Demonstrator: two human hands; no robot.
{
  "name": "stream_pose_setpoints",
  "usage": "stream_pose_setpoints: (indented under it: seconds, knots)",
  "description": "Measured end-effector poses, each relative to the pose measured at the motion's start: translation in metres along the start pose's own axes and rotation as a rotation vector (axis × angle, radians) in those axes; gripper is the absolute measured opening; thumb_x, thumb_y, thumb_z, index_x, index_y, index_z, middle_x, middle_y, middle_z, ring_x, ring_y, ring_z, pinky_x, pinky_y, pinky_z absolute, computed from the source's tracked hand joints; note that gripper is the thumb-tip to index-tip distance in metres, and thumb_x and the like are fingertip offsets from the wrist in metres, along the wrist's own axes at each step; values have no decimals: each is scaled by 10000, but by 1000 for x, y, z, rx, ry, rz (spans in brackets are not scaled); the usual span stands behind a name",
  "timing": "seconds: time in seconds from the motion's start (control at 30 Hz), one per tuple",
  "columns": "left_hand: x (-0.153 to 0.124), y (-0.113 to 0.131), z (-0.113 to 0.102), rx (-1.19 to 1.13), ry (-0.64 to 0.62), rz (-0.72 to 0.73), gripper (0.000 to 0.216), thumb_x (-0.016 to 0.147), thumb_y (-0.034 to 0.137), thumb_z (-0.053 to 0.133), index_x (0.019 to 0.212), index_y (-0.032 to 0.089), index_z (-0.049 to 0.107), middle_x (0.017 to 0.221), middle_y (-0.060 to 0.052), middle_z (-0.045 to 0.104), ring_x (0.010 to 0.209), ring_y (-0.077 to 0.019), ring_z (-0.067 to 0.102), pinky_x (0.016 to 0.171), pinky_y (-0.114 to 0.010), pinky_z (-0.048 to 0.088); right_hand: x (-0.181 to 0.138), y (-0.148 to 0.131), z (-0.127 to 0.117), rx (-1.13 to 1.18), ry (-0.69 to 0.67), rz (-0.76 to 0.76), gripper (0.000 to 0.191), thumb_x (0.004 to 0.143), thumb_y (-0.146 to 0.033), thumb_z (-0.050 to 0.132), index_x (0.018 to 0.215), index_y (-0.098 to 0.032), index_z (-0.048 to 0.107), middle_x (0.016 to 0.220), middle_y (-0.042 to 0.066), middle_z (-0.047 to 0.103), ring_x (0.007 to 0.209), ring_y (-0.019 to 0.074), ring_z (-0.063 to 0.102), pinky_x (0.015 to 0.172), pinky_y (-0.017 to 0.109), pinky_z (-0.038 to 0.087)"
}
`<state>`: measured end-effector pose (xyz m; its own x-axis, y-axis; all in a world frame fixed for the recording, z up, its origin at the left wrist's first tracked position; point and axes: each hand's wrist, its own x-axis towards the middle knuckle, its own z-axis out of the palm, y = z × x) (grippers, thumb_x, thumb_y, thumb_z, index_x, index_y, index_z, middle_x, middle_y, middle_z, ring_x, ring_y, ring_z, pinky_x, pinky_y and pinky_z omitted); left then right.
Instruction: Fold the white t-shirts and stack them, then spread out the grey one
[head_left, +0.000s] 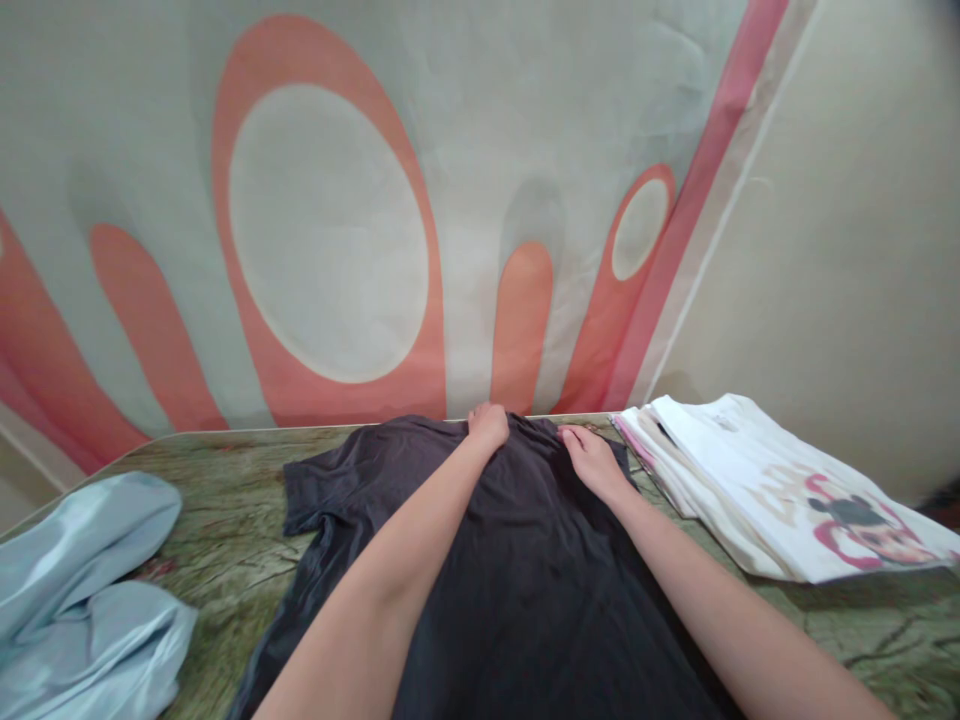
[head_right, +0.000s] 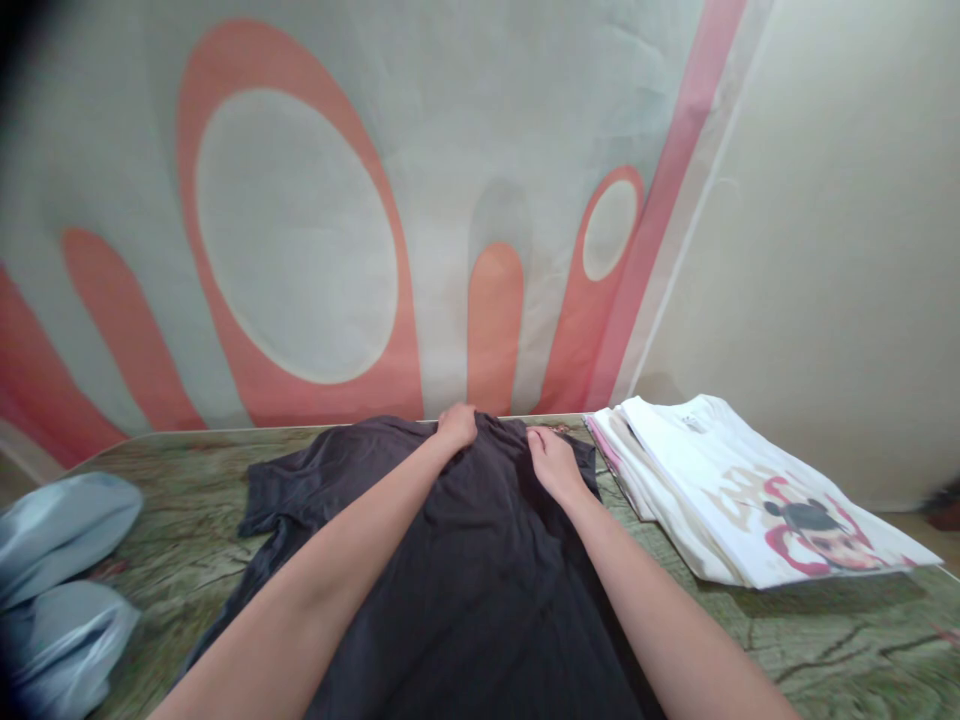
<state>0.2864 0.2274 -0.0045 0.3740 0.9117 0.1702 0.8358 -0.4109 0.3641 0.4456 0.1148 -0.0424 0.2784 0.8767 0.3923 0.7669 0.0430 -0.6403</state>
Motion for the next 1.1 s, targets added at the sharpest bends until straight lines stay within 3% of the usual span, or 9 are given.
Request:
stream_pose_setpoints:
  seconds: [0.13,0.23,0.33,0.47,0.67,0.87,1.1]
  knots:
    - [-46,30,9,123,19,170,487,828,213,426,1307,139,385,1453,-122,214,1343,-267,117,1070,-471,62,17,25,-30,-99,110,150,267,800,-268,459,982,-137,605,928,86,670,846,174,613,765,272,447]
    - [-79,48,18,173,-117,283,567,876,451,306,1333,118,343,1448,-138,216,1338,-280,140,1061,-492,82,22,38,-53,-381,76,247,284,749,-322,541,939,-129,627,839,96,676,777,200,619,694,279,443]
    - [-97,51,28,153,-204,284,696,850,587,232,1357,115,314,1449,-140,208,1334,-291,156,1057,-498,109,19,42,-60,-584,-85,242,263,749,-386,539,795,-164,671,734,91,673,716,215,619,634,285,432]
    - [-101,43,33,162,-177,314,741,854,596,189,1373,76,285,1457,-140,173,1341,-280,128,1069,-477,96,14,41,-52,-678,-138,194,200,757,-233,505,690,-178,685,713,97,669,724,214,618,652,281,422]
    - [-101,38,33,155,-158,363,762,835,640,185,1380,116,281,1459,-125,186,1343,-272,123,1070,-463,99,11,42,-56,-769,19,210,305,825,-94,364,975,-95,629,1014,170,603,836,209,592,722,280,398]
    - [-100,34,27,167,-193,396,734,827,654,215,1384,180,279,1462,-101,193,1338,-302,120,1057,-491,99,4,43,-61,-802,62,191,313,863,-110,325,1013,-113,599,1040,160,570,871,221,570,738,285,387]
    - [-97,25,21,175,-205,470,719,830,662,191,1385,214,275,1461,-82,203,1326,-320,147,1045,-504,123,-1,28,-66,-729,2,223,286,875,-234,373,1009,-163,616,1071,137,593,938,240,573,783,316,394]
